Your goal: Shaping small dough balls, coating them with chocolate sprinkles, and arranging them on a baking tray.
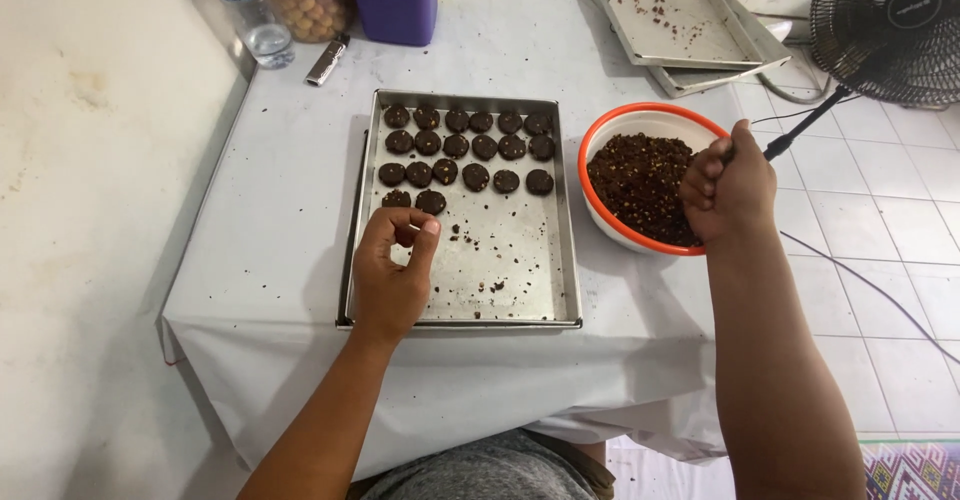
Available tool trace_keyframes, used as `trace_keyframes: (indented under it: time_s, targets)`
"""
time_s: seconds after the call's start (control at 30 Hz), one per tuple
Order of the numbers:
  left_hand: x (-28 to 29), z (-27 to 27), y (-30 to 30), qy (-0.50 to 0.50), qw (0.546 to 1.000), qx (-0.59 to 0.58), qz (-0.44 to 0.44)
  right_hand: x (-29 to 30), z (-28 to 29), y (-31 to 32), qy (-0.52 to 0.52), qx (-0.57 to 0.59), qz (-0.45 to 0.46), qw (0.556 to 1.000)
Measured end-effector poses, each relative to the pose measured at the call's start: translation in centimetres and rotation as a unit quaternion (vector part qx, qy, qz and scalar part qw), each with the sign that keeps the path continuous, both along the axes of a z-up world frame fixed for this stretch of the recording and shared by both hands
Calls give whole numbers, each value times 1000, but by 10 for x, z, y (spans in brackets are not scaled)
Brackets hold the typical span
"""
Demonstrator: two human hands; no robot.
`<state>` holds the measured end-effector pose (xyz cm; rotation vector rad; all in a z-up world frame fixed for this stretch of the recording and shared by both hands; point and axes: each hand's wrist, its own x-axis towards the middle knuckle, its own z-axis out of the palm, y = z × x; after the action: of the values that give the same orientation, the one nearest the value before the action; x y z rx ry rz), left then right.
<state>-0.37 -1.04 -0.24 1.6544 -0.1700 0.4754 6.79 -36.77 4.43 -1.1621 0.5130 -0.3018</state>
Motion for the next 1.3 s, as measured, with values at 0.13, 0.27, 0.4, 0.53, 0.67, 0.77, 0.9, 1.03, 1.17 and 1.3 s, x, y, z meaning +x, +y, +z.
trace_keyframes:
  time_s: [0.13, 0.27, 0.4, 0.53, 0.67, 0.77, 0.9, 1.03, 1.17, 1.3]
  targets:
    - [0, 2, 2, 6, 1000, 8, -12, 4, -16, 1, -12, -78, 3, 997]
    - [0, -1, 2, -1, 1000, 8, -20, 5, -23, 8, 43, -302, 1, 952]
    - [0, 2, 2, -4, 1000, 4, -26, 7, -45, 9, 27, -747, 73, 660]
    - [1, 4, 4, -2, 999, 3, -38, 17, -45, -2, 88, -517, 36, 851]
    - [2, 4, 3, 1, 999, 5, -51, 21, -35, -1, 108, -419, 48, 900]
    - [0, 2, 5, 8, 999, 3, -50, 12, -27, -1, 143, -555, 73, 816]
    - [-1, 5, 3, 11, 998, 6, -69, 11, -21, -6, 135, -676, 122, 714]
    - [0, 1, 2, 16, 997, 13, -79, 10, -19, -9, 172, -685, 136, 695]
    - [0, 1, 2, 13, 997, 19, -72, -9, 23, 26, 229, -713, 147, 646]
    - [1, 0, 3, 6, 997, 24, -71, -3, 9, 22, 233, -736, 162, 614]
